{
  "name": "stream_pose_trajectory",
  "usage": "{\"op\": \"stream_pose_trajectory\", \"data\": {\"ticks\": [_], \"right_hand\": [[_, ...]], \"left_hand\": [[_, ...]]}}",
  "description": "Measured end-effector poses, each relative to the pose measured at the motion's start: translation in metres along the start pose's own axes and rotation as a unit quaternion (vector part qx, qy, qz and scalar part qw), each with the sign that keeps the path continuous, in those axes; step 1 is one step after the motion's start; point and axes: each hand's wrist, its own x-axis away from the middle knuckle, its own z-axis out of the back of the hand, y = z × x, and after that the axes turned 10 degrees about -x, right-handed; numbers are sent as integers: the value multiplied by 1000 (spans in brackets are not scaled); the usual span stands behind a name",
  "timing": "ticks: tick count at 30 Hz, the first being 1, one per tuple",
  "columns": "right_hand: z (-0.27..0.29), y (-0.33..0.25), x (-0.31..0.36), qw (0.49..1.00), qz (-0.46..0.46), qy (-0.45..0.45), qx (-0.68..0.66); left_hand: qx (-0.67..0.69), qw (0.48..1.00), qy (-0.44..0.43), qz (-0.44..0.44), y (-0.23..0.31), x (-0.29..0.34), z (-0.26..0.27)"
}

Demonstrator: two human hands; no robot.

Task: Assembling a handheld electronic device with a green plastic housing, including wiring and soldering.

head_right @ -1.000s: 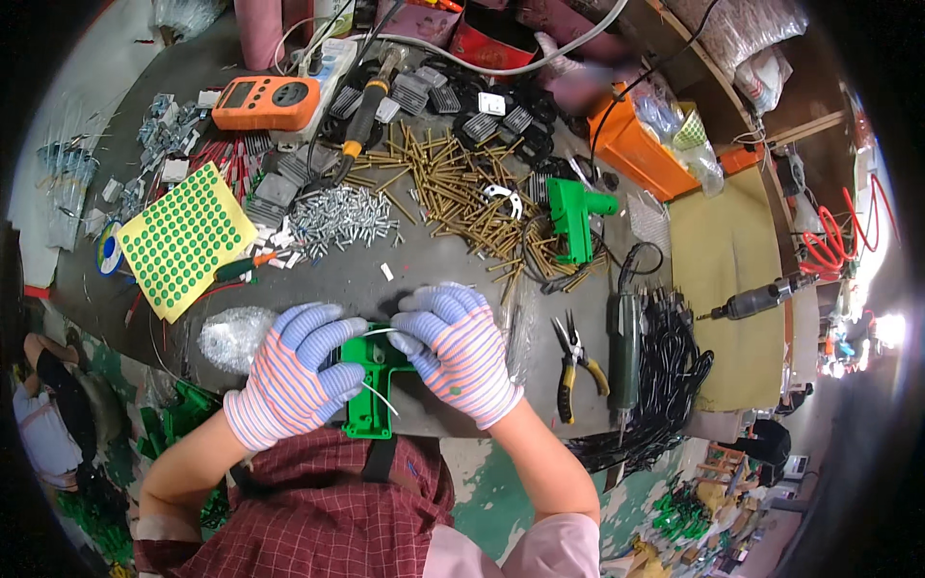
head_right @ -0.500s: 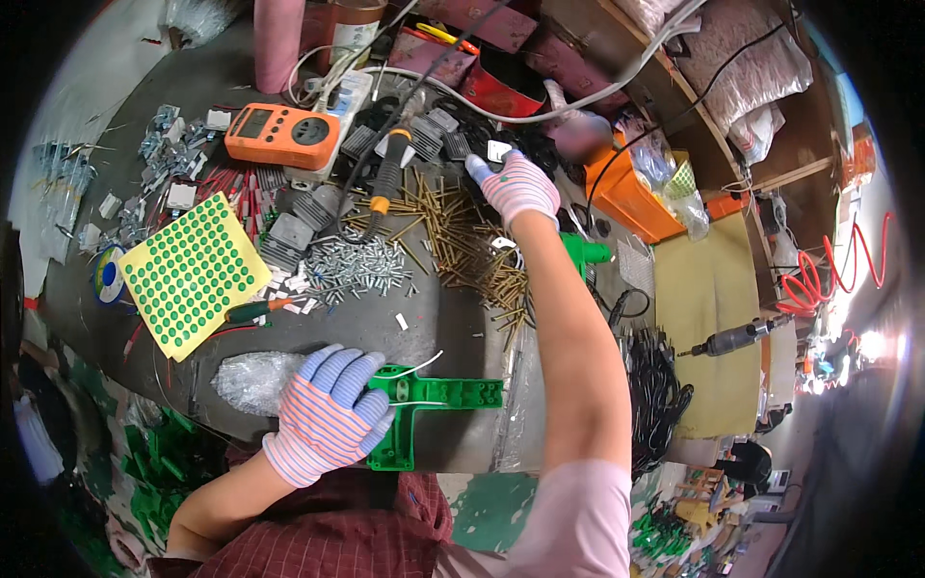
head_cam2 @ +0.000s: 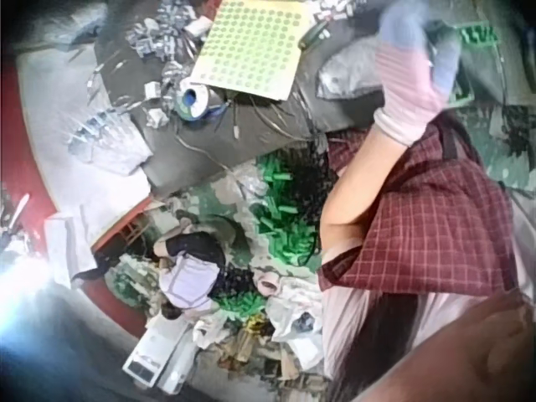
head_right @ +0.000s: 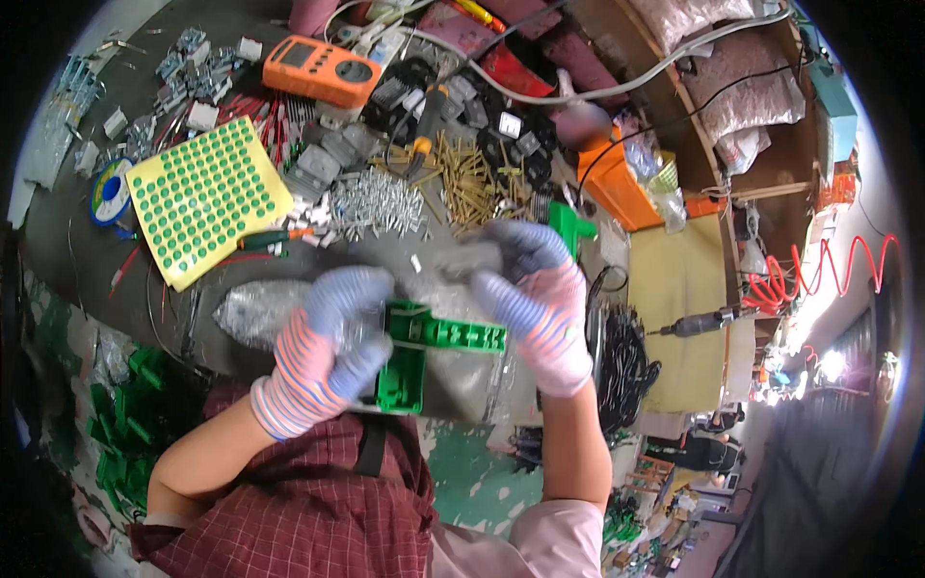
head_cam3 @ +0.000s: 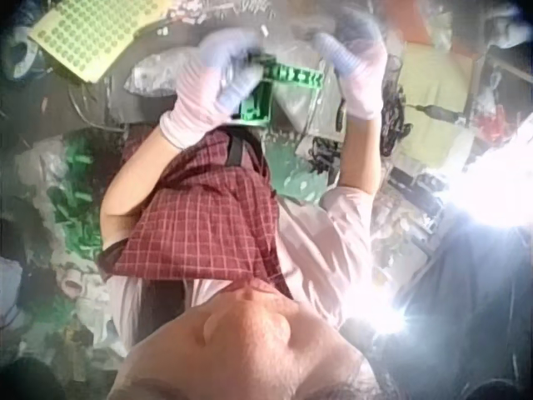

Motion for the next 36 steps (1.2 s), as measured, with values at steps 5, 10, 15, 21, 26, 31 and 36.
{"op": "stream_pose_trajectory", "data": {"ticks": [5, 10, 15, 21, 26, 31, 36], "right_hand": [[-25, 17, 50, 986, 137, -92, 21], [-41, 43, 79, 993, 86, 34, -76], [-35, 49, 100, 994, 55, 54, -79], [-25, 69, 117, 989, 39, -51, 131], [-24, 71, 116, 976, 16, -50, 211], [-23, 71, 118, 940, 37, -77, 331], [-37, 59, 104, 913, 70, -86, 393]], "left_hand": [[427, 866, -100, 242, 27, 5, 7], [418, 882, -49, 211, 30, 22, -6], [-120, 991, -27, -43, 10, 26, 27], [-373, 921, -61, -98, -32, 30, 41], [-398, 910, -52, -105, -41, 37, 37], [-376, 919, -49, -104, -41, 35, 37], [-370, 924, -39, -95, -44, 36, 34]]}}
